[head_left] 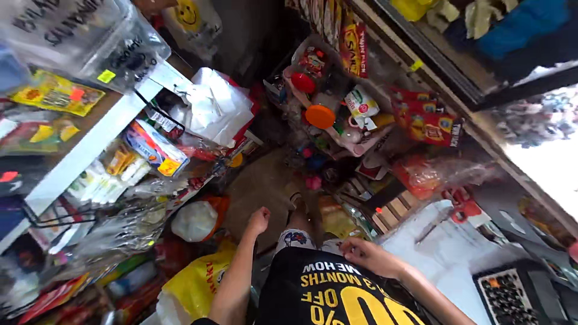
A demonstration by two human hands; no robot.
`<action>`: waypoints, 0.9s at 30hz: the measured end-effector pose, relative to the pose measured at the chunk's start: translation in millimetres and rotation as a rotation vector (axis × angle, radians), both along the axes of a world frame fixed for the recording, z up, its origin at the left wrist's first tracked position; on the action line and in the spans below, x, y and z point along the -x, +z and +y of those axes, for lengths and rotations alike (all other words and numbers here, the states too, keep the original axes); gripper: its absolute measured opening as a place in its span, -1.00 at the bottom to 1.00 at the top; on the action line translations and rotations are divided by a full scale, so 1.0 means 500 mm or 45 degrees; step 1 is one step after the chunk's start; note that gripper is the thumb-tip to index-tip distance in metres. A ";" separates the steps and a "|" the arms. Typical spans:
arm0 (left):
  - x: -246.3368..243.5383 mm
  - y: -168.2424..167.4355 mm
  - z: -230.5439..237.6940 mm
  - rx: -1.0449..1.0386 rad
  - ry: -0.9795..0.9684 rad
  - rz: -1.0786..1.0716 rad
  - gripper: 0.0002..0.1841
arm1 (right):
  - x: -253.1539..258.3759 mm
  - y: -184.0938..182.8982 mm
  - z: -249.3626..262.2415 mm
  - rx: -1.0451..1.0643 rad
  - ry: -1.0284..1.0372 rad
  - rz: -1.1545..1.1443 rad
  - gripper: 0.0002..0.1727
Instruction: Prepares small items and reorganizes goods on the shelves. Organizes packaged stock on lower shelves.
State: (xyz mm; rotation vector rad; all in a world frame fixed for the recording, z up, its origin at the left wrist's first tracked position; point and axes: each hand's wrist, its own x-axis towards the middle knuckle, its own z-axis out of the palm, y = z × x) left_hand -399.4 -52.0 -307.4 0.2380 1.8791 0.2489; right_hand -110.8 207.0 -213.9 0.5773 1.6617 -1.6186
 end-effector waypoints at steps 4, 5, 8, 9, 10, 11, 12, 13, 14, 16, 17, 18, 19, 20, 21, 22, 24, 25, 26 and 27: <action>0.057 0.016 0.026 -0.005 -0.016 0.057 -0.63 | 0.108 0.031 0.065 -0.282 -0.096 0.298 -0.62; 0.069 0.020 0.034 -0.027 -0.038 0.065 -0.63 | 0.142 0.051 0.092 -0.396 -0.104 0.427 -0.63; 0.095 0.036 0.062 -0.094 -0.053 0.119 -0.63 | 0.239 0.123 0.183 -0.816 -0.182 0.853 -0.64; 0.097 0.042 0.073 -0.109 -0.031 0.147 -0.63 | 0.267 0.148 0.219 -0.957 -0.219 0.988 -0.66; 0.097 0.050 0.084 -0.123 -0.017 0.165 -0.63 | 0.294 0.175 0.257 -1.095 -0.252 1.119 -0.68; 0.094 0.059 0.094 -0.134 -0.011 0.167 -0.64 | 0.319 0.204 0.295 -1.211 -0.280 1.216 -0.69; 0.089 0.071 0.102 -0.135 -0.012 0.150 -0.63 | 0.341 0.228 0.333 -1.306 -0.308 1.270 -0.66; 0.084 0.083 0.111 -0.133 -0.014 0.117 -0.63 | 0.361 0.244 0.368 -1.403 -0.354 1.316 -0.59; 0.081 0.094 0.122 -0.147 -0.007 0.084 -0.63 | 0.382 0.254 0.400 -1.492 -0.410 1.345 -0.54; 0.085 0.111 0.151 -0.221 0.033 0.002 -0.62 | 0.411 0.270 0.444 -1.623 -0.442 1.359 -0.48; 0.096 0.118 0.171 -0.273 0.060 -0.039 -0.61 | 0.418 0.276 0.456 -1.659 -0.402 1.338 -0.47; 0.114 0.123 0.195 -0.327 0.093 -0.068 -0.60 | 0.422 0.279 0.465 -1.691 -0.340 1.319 -0.48; 0.134 0.128 0.222 -0.382 0.138 -0.079 -0.60 | 0.422 0.276 0.472 -1.711 -0.263 1.295 -0.48; 0.157 0.131 0.251 -0.440 0.196 -0.069 -0.59 | 0.419 0.267 0.479 -1.734 -0.180 1.271 -0.50; 0.186 0.131 0.285 -0.495 0.272 -0.051 -0.58 | 0.418 0.254 0.490 -1.759 -0.115 1.262 -0.52; 0.219 0.128 0.321 -0.550 0.371 -0.030 -0.57 | 0.418 0.238 0.503 -1.784 -0.073 1.261 -0.51; 0.295 0.109 0.402 -0.630 0.618 -0.016 -0.53 | 0.419 0.210 0.524 -1.829 -0.034 1.259 -0.48; 0.334 0.090 0.443 -0.651 0.735 -0.018 -0.52 | 0.418 0.202 0.527 -1.844 -0.042 1.258 -0.47; 0.376 0.066 0.483 -0.661 0.840 -0.017 -0.49 | 0.418 0.199 0.527 -1.844 -0.064 1.246 -0.48; 0.421 0.042 0.522 -0.656 0.911 -0.004 -0.47 | 0.421 0.200 0.525 -1.847 -0.099 1.243 -0.48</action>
